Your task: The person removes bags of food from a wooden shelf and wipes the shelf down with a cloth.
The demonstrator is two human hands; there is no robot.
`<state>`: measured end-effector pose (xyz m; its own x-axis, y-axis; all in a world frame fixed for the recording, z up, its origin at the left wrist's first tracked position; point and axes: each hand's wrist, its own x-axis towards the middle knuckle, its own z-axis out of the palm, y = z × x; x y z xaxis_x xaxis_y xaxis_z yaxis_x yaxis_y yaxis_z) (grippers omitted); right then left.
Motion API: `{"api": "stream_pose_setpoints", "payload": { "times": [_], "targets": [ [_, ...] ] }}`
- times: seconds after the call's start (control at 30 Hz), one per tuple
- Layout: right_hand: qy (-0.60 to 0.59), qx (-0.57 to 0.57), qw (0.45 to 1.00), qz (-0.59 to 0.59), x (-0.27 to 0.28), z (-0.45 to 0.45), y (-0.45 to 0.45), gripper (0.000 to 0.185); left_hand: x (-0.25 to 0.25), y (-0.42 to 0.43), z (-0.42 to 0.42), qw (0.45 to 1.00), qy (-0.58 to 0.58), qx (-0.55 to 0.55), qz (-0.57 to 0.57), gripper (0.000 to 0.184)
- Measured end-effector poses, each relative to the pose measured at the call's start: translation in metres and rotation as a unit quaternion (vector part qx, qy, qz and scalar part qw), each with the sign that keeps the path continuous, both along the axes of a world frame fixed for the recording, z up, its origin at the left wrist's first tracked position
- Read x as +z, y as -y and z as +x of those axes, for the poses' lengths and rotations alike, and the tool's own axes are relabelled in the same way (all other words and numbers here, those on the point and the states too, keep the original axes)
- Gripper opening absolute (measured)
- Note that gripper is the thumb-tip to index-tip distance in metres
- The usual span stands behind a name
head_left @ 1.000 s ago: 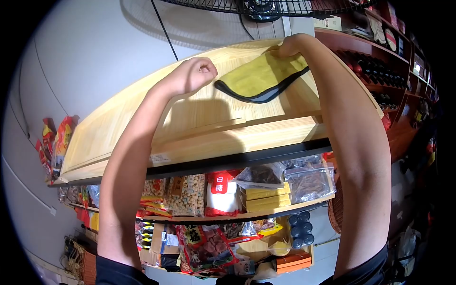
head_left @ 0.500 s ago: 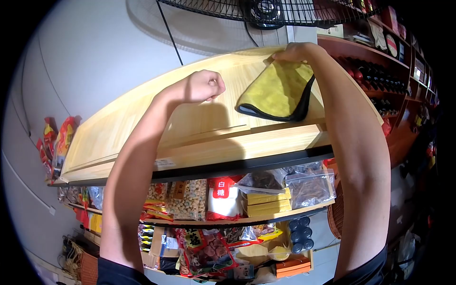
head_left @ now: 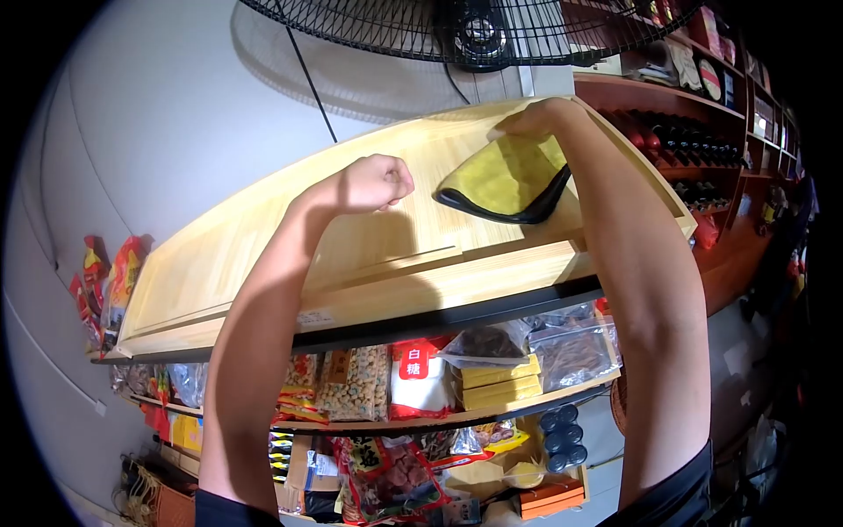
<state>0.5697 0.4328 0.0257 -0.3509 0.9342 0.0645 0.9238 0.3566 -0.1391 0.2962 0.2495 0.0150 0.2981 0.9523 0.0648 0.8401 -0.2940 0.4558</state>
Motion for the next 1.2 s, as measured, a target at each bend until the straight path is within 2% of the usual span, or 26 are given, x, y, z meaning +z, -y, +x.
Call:
{"api": "stream_pose_setpoints", "payload": {
  "times": [0.2, 0.27, 0.33, 0.37, 0.4, 0.53, 0.63, 0.67, 0.73, 0.77, 0.8, 0.87, 0.93, 1.0, 1.03, 1.13, 1.17, 1.2],
  "targets": [
    [0.001, -0.022, 1.0, 0.017, 0.011, -0.002, 0.023, 0.07, -0.001, -0.004, -0.005, 1.0, -0.008, -0.011, 0.002, 0.019],
    [-0.021, -0.024, 0.999, 0.021, 0.01, -0.003, 0.023, 0.072, 0.0, -0.006, -0.007, 1.0, -0.016, -0.014, 0.01, 0.025],
    [-0.054, 0.049, 0.997, 0.005, 0.013, -0.005, 0.026, 0.075, -0.002, -0.007, -0.008, 0.999, -0.029, -0.015, 0.025, 0.025],
    [-0.117, 0.086, 0.986, -0.079, 0.013, -0.004, 0.029, 0.076, -0.002, -0.008, -0.01, 0.999, -0.038, -0.012, 0.023, 0.024],
    [-0.12, 0.084, 0.986, -0.077, 0.014, -0.005, 0.03, 0.076, 0.0, -0.007, -0.008, 0.999, -0.047, -0.01, 0.022, 0.024],
    [-0.133, 0.087, 0.986, -0.053, 0.016, -0.016, 0.037, 0.067, 0.0, -0.001, -0.003, 0.999, -0.031, -0.014, 0.012, 0.02],
    [-0.159, 0.125, 0.968, -0.15, 0.019, -0.022, 0.041, 0.057, -0.002, -0.005, -0.006, 0.999, -0.028, -0.019, 0.009, 0.019],
    [-0.161, 0.122, 0.968, -0.147, 0.019, -0.025, 0.042, 0.057, -0.003, -0.007, -0.007, 1.0, -0.025, -0.016, 0.008, 0.019],
    [-0.257, 0.13, 0.942, -0.169, 0.016, -0.029, 0.044, 0.05, -0.003, -0.008, -0.007, 0.999, -0.035, -0.006, 0.005, 0.019],
    [-0.237, 0.13, 0.955, -0.118, 0.017, -0.03, 0.044, 0.048, -0.003, -0.007, -0.008, 0.999, -0.042, 0.008, 0.001, 0.019],
    [-0.24, 0.13, 0.955, -0.114, 0.019, -0.028, 0.045, 0.048, -0.002, -0.006, -0.006, 0.999, -0.046, 0.007, 0.005, 0.019],
    [-0.137, 0.112, 0.984, -0.018, 0.026, -0.026, 0.046, 0.047, 0.0, -0.001, -0.002, 0.999, -0.033, -0.01, 0.006, 0.018],
    [-0.138, 0.09, 0.985, -0.052, 0.031, -0.024, 0.044, 0.05, -0.001, -0.001, -0.003, 0.999, -0.037, -0.016, 0.015, 0.018],
    [-0.131, 0.087, 0.938, -0.308, 0.025, -0.021, 0.045, 0.051, -0.002, -0.002, -0.002, 0.999, -0.024, -0.024, 0.006, 0.018],
    [-0.096, 0.067, 0.93, -0.348, 0.021, -0.022, 0.046, 0.052, 0.0, 0.001, 0.0, 0.999, -0.032, -0.017, 0.003, 0.018],
    [-0.093, 0.025, 0.937, -0.336, 0.021, -0.022, 0.039, 0.049, -0.001, -0.005, -0.005, 1.0, -0.026, 0.001, -0.015, 0.02],
    [-0.092, -0.02, 0.943, -0.321, 0.022, -0.021, 0.036, 0.04, -0.003, -0.007, -0.007, 1.0, -0.026, 0.0, -0.014, 0.02],
    [-0.092, -0.02, 0.943, -0.318, 0.025, -0.017, 0.041, 0.04, -0.004, -0.006, -0.006, 1.0, -0.017, -0.007, -0.012, 0.02]
  ]
}}
